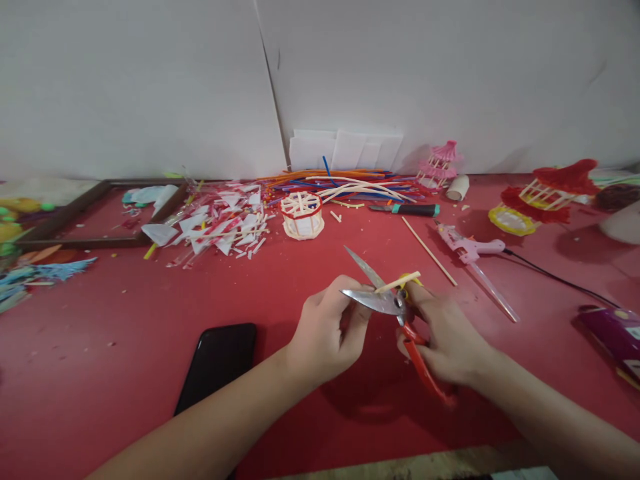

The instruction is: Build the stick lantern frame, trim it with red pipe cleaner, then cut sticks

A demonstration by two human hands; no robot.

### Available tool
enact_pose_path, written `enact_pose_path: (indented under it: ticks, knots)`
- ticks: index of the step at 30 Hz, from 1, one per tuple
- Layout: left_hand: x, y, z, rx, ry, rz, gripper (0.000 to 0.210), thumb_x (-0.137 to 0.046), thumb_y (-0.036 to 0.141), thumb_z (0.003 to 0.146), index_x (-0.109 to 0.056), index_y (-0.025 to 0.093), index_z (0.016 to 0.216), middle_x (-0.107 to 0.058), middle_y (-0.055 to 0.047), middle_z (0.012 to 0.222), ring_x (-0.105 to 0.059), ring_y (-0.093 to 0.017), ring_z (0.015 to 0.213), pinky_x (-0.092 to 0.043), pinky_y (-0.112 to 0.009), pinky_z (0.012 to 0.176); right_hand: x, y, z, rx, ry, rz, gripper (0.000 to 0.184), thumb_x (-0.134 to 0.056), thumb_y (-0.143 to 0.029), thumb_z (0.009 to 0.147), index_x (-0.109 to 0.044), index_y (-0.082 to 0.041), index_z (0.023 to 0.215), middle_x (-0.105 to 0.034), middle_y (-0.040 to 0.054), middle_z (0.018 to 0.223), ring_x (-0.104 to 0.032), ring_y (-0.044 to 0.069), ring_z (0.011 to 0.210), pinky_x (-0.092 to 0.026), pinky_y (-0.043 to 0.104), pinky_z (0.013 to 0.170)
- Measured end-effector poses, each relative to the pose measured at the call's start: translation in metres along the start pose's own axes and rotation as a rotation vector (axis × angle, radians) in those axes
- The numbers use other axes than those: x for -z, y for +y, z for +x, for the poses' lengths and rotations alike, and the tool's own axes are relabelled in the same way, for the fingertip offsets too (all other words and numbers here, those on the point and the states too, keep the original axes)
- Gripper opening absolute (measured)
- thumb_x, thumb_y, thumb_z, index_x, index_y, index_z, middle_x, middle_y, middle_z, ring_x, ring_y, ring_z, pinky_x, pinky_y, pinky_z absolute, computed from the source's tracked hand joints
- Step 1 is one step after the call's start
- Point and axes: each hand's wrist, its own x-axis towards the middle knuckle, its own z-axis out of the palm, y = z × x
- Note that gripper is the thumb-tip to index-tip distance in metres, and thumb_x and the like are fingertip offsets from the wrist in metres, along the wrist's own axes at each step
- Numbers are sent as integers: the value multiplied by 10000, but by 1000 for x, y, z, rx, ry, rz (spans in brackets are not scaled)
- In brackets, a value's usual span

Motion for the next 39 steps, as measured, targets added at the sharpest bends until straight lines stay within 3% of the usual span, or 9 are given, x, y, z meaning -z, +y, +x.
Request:
enact_pose_path:
  ticks: [5,11,15,20,26,29,39]
  knots:
    - [3,1,2,86,-32,-141,97,-592,89,850,-589,177,807,-679,9,636,-541,-58,447,-416,-149,419,1,0,0,-14,-17,-46,235,-543,-236,650,-353,-244,789,-530,2,701,-467,157,585,-352,272,540]
    - [6,1,7,137,-76,-274,110,-610,78,853,-609,167,788,-764,-37,727,-700,-99,595,-529,-142,524,4,-1,-1,-5,-2,-84,240,-550,-247,667,-332,-248,767,-519,7,712,-447,152,586,-355,272,534]
    - [5,3,7,102,-25,-257,101,-626,79,835,-613,165,783,-779,-53,763,-696,-98,584,-521,-139,500,5,-2,-1,8,24,-79,235,-556,-249,670,-345,-245,772,-533,16,733,-459,156,600,-367,275,535]
    - [5,3,7,89,0,-171,71,-642,126,830,-625,167,775,-747,-23,652,-554,-60,396,-402,-143,368,6,-3,-3,49,54,-105,238,-577,-272,714,-354,-244,791,-535,23,752,-478,162,613,-387,283,541]
    - [6,1,7,81,-6,-218,88,-623,92,832,-639,172,798,-782,-55,783,-703,-112,587,-534,-157,503,6,-7,-3,46,73,-92,328,-561,-510,832,-379,-239,806,-544,30,745,-523,180,627,-405,299,546]
    - [6,1,7,89,-16,-201,77,-621,106,835,-641,170,797,-780,-51,760,-699,-107,567,-527,-149,489,6,-7,-3,48,79,-109,409,-566,-602,820,-388,-234,824,-542,33,744,-538,192,629,-411,308,545]
    - [9,3,10,98,-59,-222,87,-605,105,839,-636,172,793,-774,-53,738,-718,-121,589,-552,-158,514,6,-5,-2,64,86,-106,437,-602,-616,800,-392,-234,829,-538,19,735,-526,174,616,-403,294,533]
